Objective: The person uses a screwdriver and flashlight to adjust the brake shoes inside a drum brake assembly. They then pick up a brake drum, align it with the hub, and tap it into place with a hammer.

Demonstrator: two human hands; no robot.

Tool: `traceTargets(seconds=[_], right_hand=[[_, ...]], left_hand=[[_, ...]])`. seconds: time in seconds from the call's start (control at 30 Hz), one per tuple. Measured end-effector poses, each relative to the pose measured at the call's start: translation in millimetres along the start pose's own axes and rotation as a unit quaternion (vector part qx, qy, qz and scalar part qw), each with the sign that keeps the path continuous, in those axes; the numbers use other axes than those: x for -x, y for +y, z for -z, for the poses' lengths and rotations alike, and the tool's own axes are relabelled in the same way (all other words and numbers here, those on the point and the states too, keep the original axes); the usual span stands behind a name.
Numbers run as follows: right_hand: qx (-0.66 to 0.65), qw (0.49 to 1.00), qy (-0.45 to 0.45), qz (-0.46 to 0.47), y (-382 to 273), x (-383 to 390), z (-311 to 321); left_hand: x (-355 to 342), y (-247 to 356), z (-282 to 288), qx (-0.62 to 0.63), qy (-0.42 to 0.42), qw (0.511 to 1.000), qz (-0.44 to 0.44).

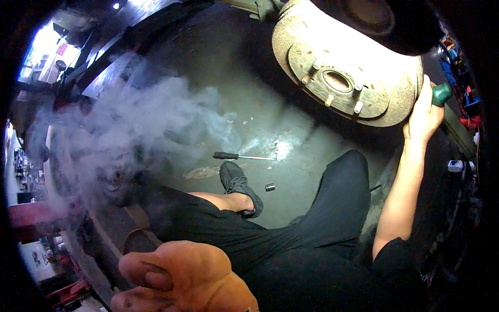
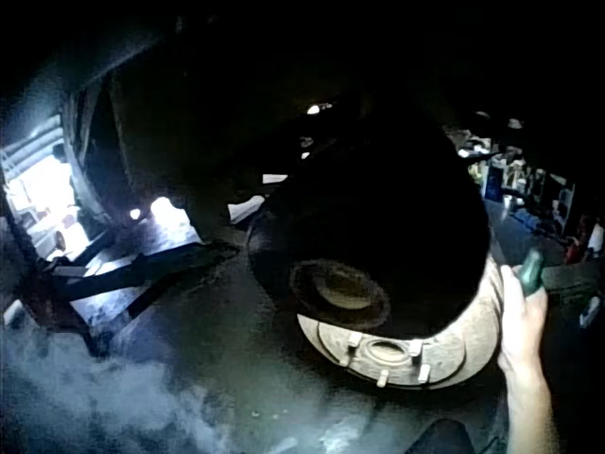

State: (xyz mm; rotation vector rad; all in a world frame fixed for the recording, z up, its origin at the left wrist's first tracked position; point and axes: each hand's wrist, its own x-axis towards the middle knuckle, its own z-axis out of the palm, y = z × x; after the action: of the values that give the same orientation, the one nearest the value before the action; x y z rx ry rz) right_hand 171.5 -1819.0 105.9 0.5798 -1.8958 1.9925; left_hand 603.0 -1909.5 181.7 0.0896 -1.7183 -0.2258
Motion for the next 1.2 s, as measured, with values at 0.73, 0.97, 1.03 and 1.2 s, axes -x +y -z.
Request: traceTargets(seconds=[0.73, 0.97, 1.03, 1.2], right_hand=[[-0.05, 0.999, 0.016, -0.013, -7, 3, -6], [-0.071, 0.996, 0.021, -0.041, -15, 2, -11], [-0.062, 0.996, 0.032, -0.054, -18, 6, -13], [-0.044, 0.999, 0.016, -0.01, -2, -4, -7]], left_hand=[[62, -111, -78, -0.084, -0.373, 0.881, 0.278], [176, -142, -85, -0.181, -0.54, 0.749, 0.338], [196, -143, -79, -0.197, -0.584, 0.708, 0.345], [214, -147, -73, -0.214, -0.634, 0.66, 0.341]])
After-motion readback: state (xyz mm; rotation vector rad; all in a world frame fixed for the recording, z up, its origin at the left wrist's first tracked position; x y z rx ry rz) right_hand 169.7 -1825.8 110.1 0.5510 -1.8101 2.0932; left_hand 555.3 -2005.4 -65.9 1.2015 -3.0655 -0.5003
